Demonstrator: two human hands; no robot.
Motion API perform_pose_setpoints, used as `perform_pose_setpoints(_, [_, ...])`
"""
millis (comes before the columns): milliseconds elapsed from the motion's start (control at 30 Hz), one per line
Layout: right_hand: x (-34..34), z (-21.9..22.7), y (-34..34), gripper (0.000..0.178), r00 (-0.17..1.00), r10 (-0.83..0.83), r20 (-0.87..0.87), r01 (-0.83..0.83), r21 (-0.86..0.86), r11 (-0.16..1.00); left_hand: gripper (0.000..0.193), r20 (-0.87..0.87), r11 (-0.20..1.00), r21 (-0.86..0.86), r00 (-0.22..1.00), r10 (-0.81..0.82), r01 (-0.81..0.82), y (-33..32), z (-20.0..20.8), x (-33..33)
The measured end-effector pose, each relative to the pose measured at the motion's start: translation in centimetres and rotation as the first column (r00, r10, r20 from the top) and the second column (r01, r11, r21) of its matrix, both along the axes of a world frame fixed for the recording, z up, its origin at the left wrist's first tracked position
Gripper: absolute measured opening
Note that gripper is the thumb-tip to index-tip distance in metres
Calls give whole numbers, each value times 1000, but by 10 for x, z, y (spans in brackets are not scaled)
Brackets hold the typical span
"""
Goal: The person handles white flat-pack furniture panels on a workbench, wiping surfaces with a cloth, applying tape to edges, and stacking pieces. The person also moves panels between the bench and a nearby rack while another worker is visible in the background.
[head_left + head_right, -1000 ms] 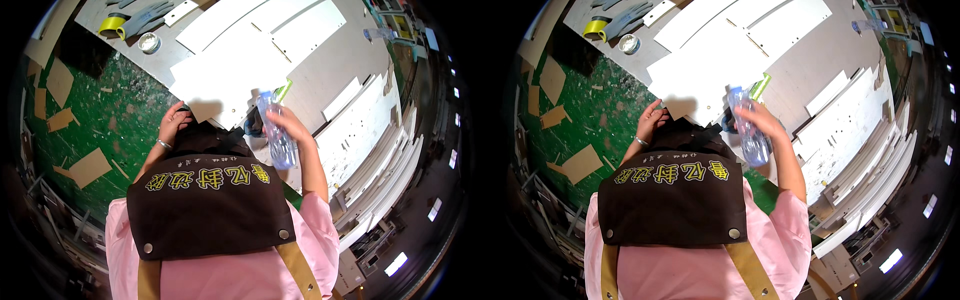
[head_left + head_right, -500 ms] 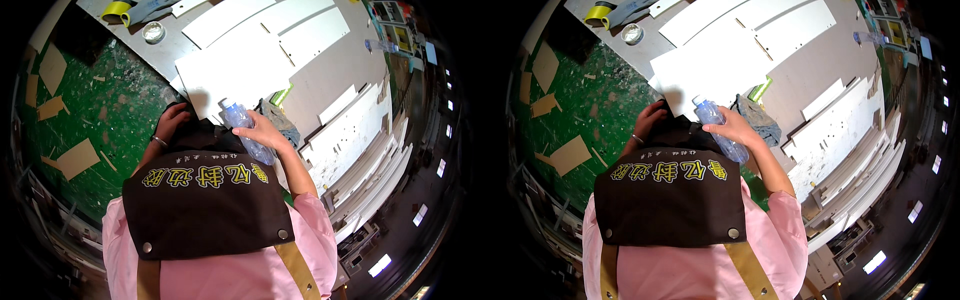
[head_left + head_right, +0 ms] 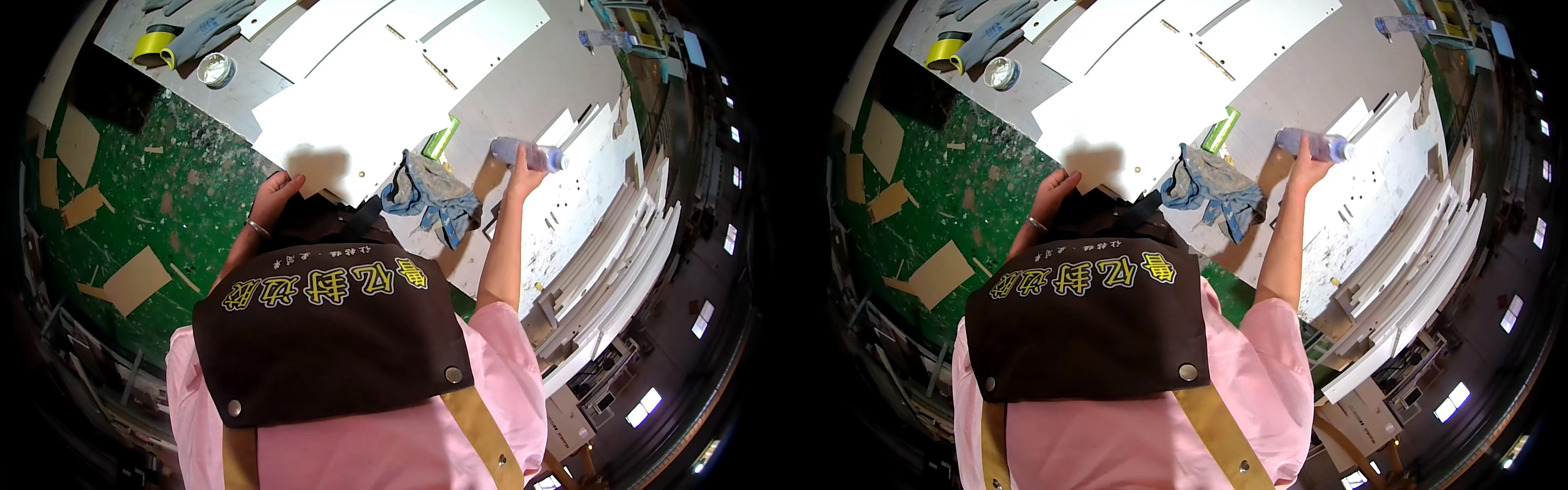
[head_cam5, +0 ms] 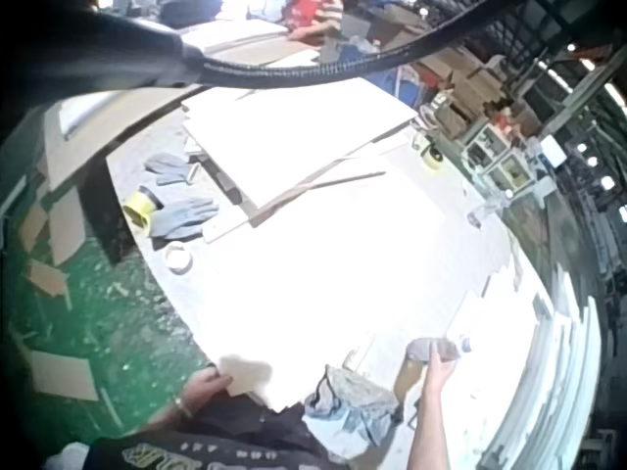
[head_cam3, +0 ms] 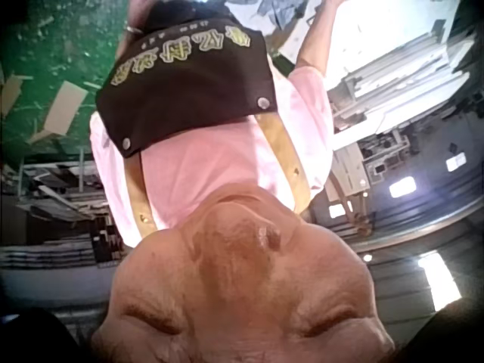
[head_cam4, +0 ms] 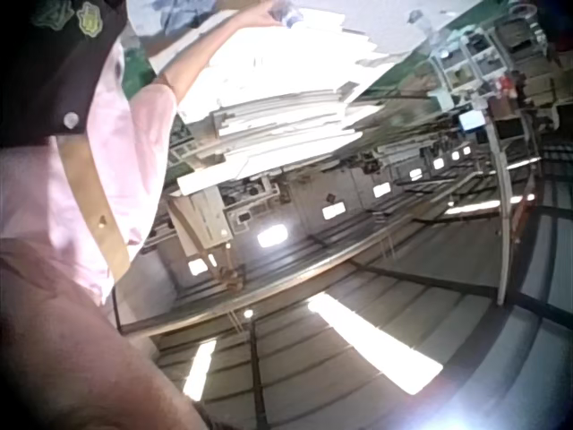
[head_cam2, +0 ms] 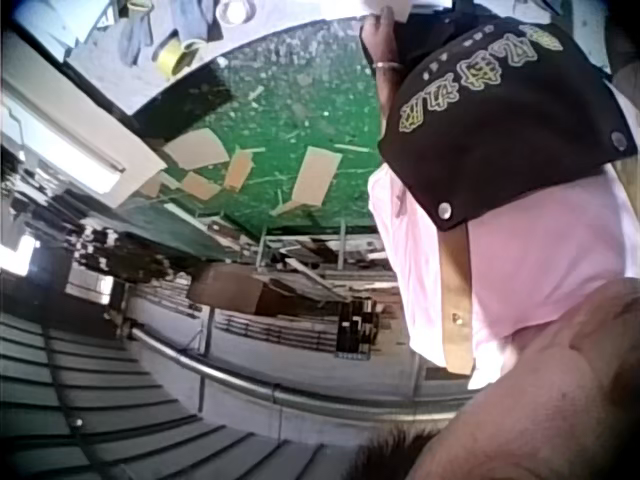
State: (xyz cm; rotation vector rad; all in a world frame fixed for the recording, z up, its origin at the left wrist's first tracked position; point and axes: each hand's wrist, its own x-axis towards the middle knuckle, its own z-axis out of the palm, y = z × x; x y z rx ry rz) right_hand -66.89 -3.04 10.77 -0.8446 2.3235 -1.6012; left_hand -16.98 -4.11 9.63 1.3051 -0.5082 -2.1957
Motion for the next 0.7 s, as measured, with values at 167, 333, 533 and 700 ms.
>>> perform_pose_setpoints(167, [20,-26,77,61,995,9,-99,25,337,941,24,44,995,-89,998,-46,50,2,-8,9])
perform_pose_setpoints(333, [123,22,103,36,558,695,-454,-182,750,636,26,45,988,-150,999,-22,28,5,-6,3])
perform_pose_setpoints(533, [119,99,34,26,797,490,353,-556,109,824,35,-12,984,-177,1000,-1,-1,6,-14,2])
perform_pose_setpoints(700, [148,80,-71,42,861,494,125,-492,-47,869,46,24,969,-243,999,-28,33,3,-7,-1])
